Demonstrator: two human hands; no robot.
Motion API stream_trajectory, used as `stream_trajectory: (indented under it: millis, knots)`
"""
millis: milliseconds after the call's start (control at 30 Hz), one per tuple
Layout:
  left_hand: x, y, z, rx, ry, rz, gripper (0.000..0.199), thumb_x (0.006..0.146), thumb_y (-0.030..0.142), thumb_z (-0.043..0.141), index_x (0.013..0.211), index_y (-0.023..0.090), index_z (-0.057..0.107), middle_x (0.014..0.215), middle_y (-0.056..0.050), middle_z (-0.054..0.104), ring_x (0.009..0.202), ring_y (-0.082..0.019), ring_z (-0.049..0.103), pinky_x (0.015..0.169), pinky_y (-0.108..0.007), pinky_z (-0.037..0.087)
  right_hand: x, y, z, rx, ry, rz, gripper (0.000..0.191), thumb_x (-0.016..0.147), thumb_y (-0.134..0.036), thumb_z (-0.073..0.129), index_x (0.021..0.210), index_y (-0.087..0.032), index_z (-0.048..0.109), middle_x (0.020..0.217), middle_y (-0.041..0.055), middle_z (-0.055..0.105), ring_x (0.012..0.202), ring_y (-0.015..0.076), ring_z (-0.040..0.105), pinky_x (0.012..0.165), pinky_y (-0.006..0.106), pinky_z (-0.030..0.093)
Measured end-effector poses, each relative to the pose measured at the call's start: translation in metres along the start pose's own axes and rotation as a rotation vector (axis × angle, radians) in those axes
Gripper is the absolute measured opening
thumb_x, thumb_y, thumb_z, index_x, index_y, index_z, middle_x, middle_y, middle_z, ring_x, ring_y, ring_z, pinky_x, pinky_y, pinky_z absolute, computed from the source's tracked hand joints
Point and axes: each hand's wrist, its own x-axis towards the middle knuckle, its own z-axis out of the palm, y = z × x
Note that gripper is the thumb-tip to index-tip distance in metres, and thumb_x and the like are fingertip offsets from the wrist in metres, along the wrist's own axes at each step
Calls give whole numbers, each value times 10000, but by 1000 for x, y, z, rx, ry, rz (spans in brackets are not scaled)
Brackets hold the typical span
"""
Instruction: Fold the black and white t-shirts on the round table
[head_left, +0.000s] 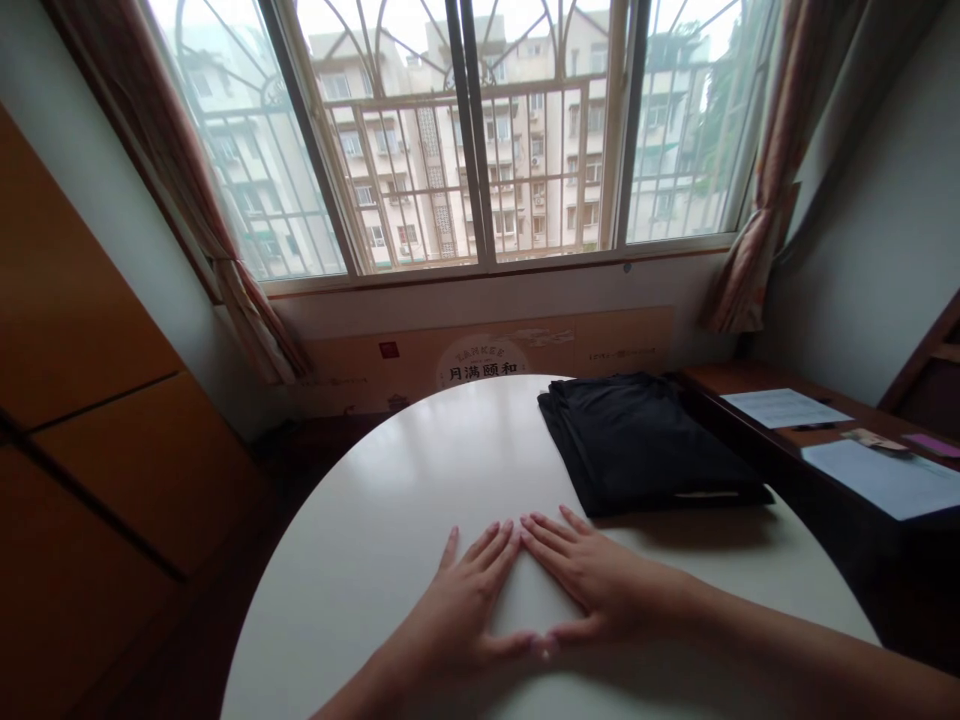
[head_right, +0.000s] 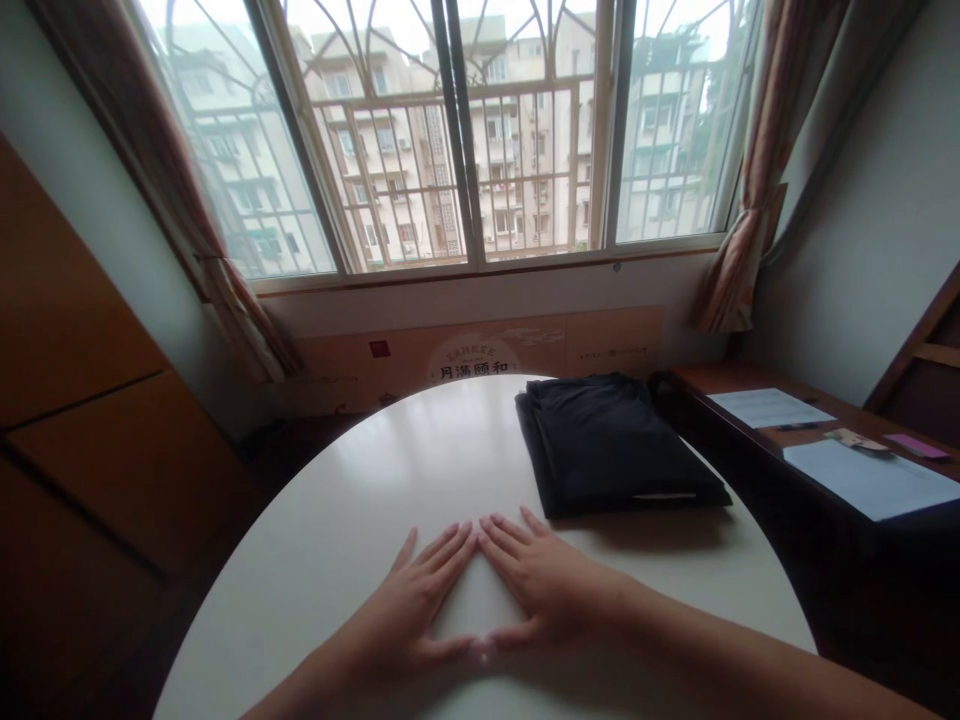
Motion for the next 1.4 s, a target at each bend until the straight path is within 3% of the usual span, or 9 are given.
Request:
stream_trajectory:
  millis: [700,1400]
  knots:
    - [0,-1,3,15,-15,12,1099,901,879,482,1723,237,139,1753,-134,135,1638,-373,134,1271,-719,-18,1,-6,-2,-19,9,22,1164,913,-835,558,1697,-61,182,1727,257,189,1635,367,174,1331,566,28]
    - [1,-4,6,29,0,19,1089,912,856,503,1722,223,142,1749,-148,146,1636,-374,151,1268,-729,6,0,-1,0,-4,23,8,1165,906,-826,581,1697,-67,186,1732,247,210,1633,367,182,1331,573,31]
